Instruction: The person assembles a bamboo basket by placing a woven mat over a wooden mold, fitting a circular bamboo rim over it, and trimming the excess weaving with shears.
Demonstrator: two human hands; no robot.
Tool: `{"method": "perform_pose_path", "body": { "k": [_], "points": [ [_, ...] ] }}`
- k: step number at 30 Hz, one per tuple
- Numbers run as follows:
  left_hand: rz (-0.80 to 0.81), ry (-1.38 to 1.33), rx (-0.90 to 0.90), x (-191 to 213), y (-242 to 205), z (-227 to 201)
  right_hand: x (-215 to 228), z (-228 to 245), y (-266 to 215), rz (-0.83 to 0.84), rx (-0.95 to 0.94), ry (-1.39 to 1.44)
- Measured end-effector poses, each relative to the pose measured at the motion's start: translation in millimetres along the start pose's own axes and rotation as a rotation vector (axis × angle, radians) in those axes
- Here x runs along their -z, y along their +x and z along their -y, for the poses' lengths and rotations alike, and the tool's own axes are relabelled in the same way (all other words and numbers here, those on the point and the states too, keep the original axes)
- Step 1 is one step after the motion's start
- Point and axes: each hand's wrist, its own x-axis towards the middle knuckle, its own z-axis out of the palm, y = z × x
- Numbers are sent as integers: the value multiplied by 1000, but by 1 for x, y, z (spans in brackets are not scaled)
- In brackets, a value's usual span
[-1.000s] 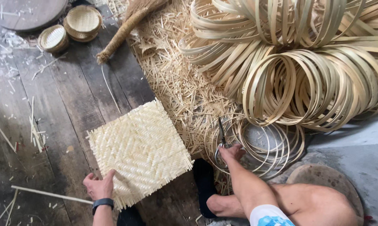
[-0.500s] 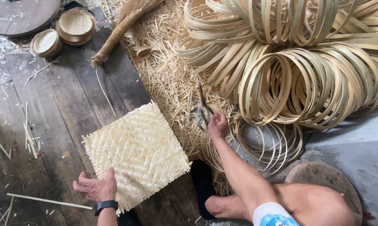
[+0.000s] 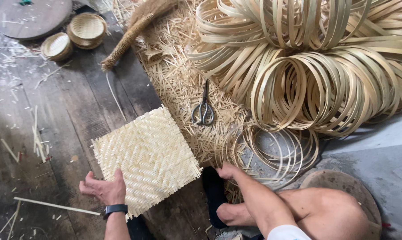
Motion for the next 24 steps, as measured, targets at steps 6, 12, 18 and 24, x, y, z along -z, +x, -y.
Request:
{"method": "perform_pose_path", "body": {
  "k": [6, 12, 18, 24],
  "points": [
    [-50, -141, -6, 25, 0, -39, 26, 15, -17, 15, 21, -176],
    [144, -473, -30, 59, -15, -99, 186, 163, -98, -1073, 752, 119],
    [727, -1359, 352, 72, -15, -157, 228, 239, -167, -129, 901, 1513],
    [755, -1972, 432, 63, -1, -110, 176, 258, -121, 132, 714, 1590]
  ]
}}
